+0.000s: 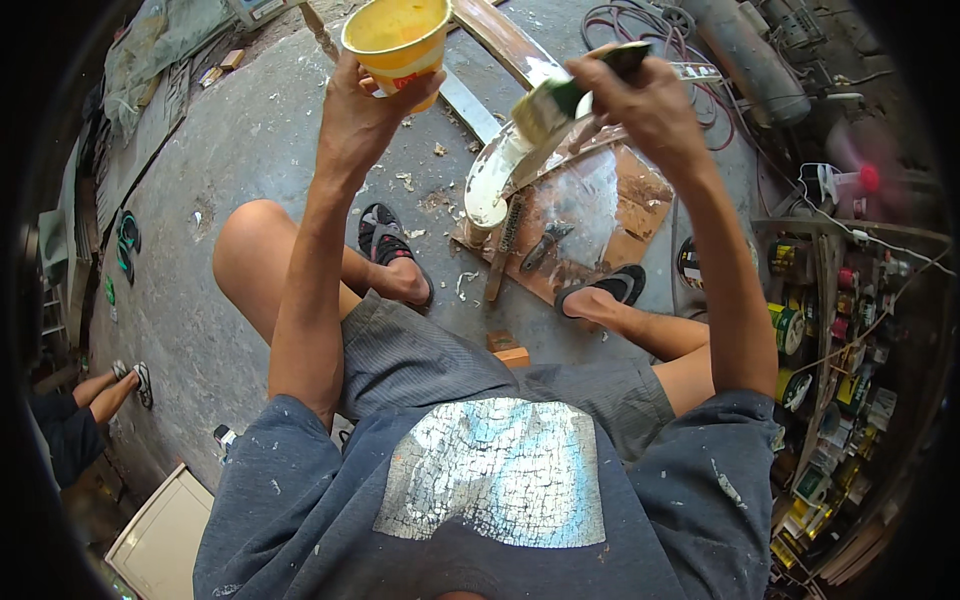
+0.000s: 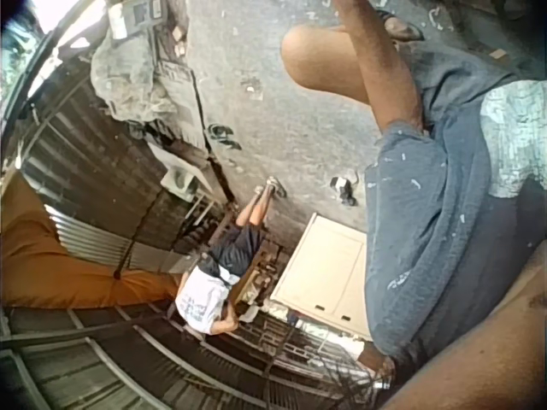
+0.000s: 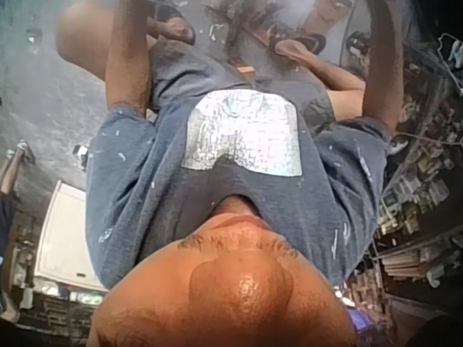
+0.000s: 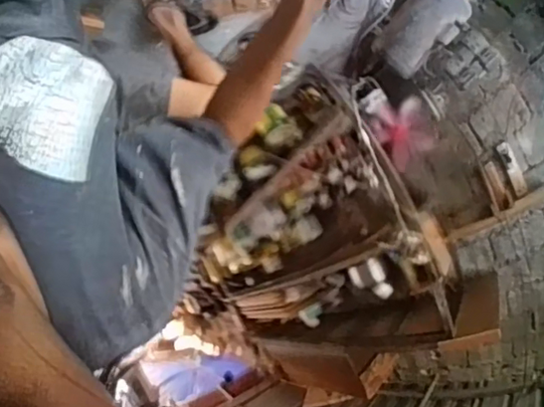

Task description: Applying a finish to a wooden chair with a brush and sanding it smooth in a workshop.

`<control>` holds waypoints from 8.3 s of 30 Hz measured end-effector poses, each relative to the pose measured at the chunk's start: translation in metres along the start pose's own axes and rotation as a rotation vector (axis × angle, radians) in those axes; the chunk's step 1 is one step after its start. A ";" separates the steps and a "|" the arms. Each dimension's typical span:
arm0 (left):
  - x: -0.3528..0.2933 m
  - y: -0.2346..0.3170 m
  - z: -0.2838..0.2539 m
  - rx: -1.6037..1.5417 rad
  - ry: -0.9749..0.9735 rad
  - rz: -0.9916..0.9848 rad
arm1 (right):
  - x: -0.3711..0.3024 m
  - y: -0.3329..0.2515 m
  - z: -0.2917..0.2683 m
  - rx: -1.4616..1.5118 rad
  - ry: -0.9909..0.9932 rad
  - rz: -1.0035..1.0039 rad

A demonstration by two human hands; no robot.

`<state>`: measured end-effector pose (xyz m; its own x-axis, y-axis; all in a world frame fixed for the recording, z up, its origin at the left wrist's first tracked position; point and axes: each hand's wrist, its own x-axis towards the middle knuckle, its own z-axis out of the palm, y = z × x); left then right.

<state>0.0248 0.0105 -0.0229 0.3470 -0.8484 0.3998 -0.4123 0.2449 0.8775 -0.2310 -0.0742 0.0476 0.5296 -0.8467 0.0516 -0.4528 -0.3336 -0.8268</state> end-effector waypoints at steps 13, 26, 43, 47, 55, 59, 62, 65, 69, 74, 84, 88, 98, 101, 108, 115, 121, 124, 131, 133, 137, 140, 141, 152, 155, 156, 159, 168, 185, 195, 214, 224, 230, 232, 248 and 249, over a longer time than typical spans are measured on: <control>-0.015 0.029 0.016 0.230 -0.136 0.035 | -0.012 -0.109 -0.021 -0.105 -0.015 -0.241; -0.017 0.036 0.016 0.164 -0.128 0.021 | 0.012 -0.085 -0.006 0.203 -0.011 -0.180; -0.020 0.025 0.024 0.230 -0.149 -0.072 | -0.034 0.001 -0.010 1.083 0.234 0.193; -0.011 0.013 0.014 0.306 -0.111 -0.071 | -0.046 -0.002 -0.033 1.030 0.112 0.115; -0.004 0.004 -0.006 0.298 -0.047 -0.068 | -0.079 -0.003 0.006 0.241 -0.135 0.114; -0.006 0.000 -0.006 0.297 -0.055 -0.075 | -0.080 0.011 0.020 0.073 -0.180 -0.137; -0.006 -0.002 -0.004 0.307 -0.039 -0.034 | -0.090 0.010 0.013 0.064 -0.230 -0.108; -0.007 0.001 -0.008 0.303 -0.043 -0.042 | -0.091 -0.005 0.002 0.184 -0.161 0.068; -0.003 0.001 -0.002 0.221 -0.017 -0.021 | -0.082 -0.014 0.010 0.161 0.010 0.093; -0.002 0.000 -0.004 0.221 -0.004 -0.034 | -0.078 -0.009 0.046 -0.461 0.076 -0.492; -0.004 0.000 -0.010 0.223 -0.017 -0.026 | -0.123 -0.045 0.046 -0.351 -0.191 -0.560; -0.002 -0.002 -0.007 0.256 -0.056 -0.014 | -0.118 -0.035 0.047 -0.442 -0.071 -0.549; -0.003 -0.003 -0.009 0.110 -0.034 -0.004 | -0.108 -0.043 0.027 0.083 -0.013 -0.069; -0.002 0.006 -0.003 0.085 -0.070 -0.073 | -0.081 -0.022 0.033 0.311 -0.002 0.124; -0.003 0.011 -0.007 0.078 -0.066 -0.142 | -0.016 0.048 -0.007 0.402 0.252 0.303; -0.006 0.017 -0.011 0.102 -0.070 -0.112 | 0.041 0.119 -0.083 0.332 0.413 0.437; -0.006 0.017 -0.005 0.125 -0.083 -0.127 | 0.069 0.177 -0.163 0.205 0.512 0.463; -0.008 0.016 -0.006 0.125 -0.085 -0.126 | 0.075 0.187 -0.186 -0.033 0.550 0.399; -0.011 0.015 -0.007 0.132 -0.087 -0.145 | 0.071 0.164 -0.161 -0.747 0.494 -0.052; -0.011 0.013 -0.007 0.124 -0.098 -0.187 | 0.067 0.167 -0.142 -0.821 0.380 -0.092; -0.010 0.013 -0.003 0.111 -0.101 -0.165 | 0.056 0.145 -0.108 -0.766 0.165 -0.315; -0.010 0.017 -0.002 0.116 -0.110 -0.192 | 0.059 0.112 -0.126 -0.411 0.174 -0.028; -0.009 0.017 -0.003 0.115 -0.108 -0.184 | 0.061 0.102 -0.134 -0.187 0.201 0.020; -0.012 0.009 0.002 0.077 -0.112 -0.123 | 0.070 0.231 -0.220 -0.167 0.739 0.318; -0.015 0.015 0.001 0.050 -0.097 -0.132 | 0.080 0.179 -0.198 -0.105 0.717 0.231; -0.015 0.013 0.006 0.054 -0.085 -0.137 | 0.075 0.160 -0.191 0.081 0.684 0.199; -0.016 0.012 0.010 0.067 -0.125 -0.137 | 0.058 0.061 -0.147 0.313 0.504 0.100; -0.016 0.022 0.017 0.140 -0.164 -0.180 | 0.029 -0.091 -0.059 -0.022 -0.173 -0.339; -0.018 0.028 0.001 0.182 -0.127 -0.105 | 0.053 -0.087 0.004 0.093 -0.293 -0.189; -0.017 0.014 -0.005 0.206 -0.041 -0.121 | 0.046 -0.054 0.003 0.516 0.111 0.155; 0.076 -0.001 -0.021 -0.064 -0.102 -0.152 | 0.112 -0.027 0.017 1.353 0.256 0.083; 0.074 0.012 -0.016 -0.108 0.016 -0.134 | 0.282 -0.019 0.070 1.006 0.054 0.023; 0.078 0.027 -0.033 -0.021 0.099 -0.180 | 0.339 -0.023 0.154 0.542 -0.013 0.038; 0.078 0.028 -0.032 -0.020 0.130 -0.173 | 0.349 -0.017 0.166 0.504 -0.029 0.024; 0.084 0.032 -0.023 -0.035 0.179 -0.134 | 0.374 -0.005 0.150 -0.082 0.167 -0.159; 0.086 0.033 -0.021 -0.075 0.204 -0.123 | 0.376 -0.009 0.150 -0.222 0.159 -0.200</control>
<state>0.0588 -0.0441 0.0464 0.5566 -0.7636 0.3273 -0.2952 0.1865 0.9371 0.0797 -0.3269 -0.0094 0.5129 -0.8035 0.3022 -0.5055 -0.5672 -0.6501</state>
